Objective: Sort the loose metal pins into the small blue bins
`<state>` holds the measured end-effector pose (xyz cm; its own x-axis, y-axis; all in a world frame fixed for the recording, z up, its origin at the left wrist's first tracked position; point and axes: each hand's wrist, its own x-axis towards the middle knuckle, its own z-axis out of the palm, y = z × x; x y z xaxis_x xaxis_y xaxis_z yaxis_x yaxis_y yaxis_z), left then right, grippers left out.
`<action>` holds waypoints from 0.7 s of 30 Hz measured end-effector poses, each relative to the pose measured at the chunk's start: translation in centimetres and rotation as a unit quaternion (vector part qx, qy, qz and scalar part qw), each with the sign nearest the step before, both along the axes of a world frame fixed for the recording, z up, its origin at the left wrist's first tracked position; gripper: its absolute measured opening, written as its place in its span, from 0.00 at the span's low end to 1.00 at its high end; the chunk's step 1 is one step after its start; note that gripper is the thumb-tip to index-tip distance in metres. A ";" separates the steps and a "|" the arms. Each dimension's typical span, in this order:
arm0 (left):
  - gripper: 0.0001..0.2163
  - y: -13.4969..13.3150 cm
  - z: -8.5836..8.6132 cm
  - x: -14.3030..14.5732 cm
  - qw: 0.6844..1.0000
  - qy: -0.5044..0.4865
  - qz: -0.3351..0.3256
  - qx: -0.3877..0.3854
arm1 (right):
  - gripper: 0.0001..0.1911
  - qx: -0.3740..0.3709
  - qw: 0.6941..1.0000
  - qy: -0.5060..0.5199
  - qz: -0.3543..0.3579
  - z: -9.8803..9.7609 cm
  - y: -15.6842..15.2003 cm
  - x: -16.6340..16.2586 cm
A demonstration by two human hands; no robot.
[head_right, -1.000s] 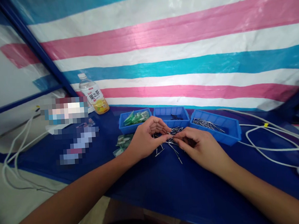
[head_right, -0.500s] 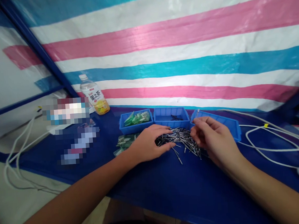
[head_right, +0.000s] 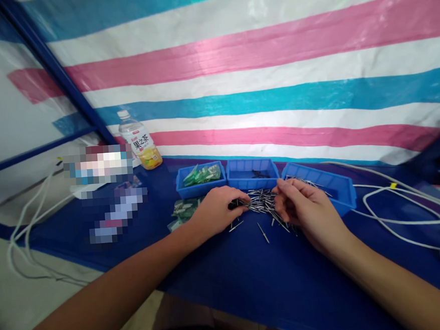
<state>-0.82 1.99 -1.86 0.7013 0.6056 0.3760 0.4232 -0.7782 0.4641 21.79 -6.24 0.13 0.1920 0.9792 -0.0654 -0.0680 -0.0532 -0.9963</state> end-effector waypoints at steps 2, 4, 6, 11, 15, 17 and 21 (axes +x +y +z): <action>0.09 -0.1 0.0 -0.1 1.000 -0.015 0.008 -0.013 | 0.18 0.006 1.000 -0.005 0.004 -0.2 0.1 0.0; 0.09 -0.1 0.1 -0.1 0.999 -0.025 0.017 -0.019 | 0.18 0.009 1.000 -0.007 0.010 -0.4 0.1 0.0; 0.08 -0.1 0.2 -0.2 0.999 -0.033 0.027 -0.018 | 0.18 0.011 1.000 -0.011 0.018 -0.7 0.0 0.0; 0.07 -0.4 0.6 -0.1 0.996 -0.074 0.041 -0.008 | 0.18 0.017 0.999 -0.037 0.034 -0.8 -0.3 0.1; 0.10 -0.5 0.8 0.0 0.990 -0.126 0.048 -0.032 | 0.18 0.018 0.998 -0.038 0.046 -0.7 -0.3 0.1; 0.12 -0.6 0.8 0.0 0.987 -0.143 0.050 -0.051 | 0.18 0.018 0.998 -0.041 0.048 -0.7 -0.3 0.0; 0.12 -0.6 1.1 0.1 0.983 -0.166 0.043 -0.063 | 0.19 0.015 0.997 -0.047 0.053 -0.7 -0.3 0.1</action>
<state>-0.75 1.34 -0.75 0.4973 0.7139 0.4930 0.2944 -0.6734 0.6782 21.86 -6.52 -0.55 0.0906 0.9956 -0.0225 0.0301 -0.0254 -0.9992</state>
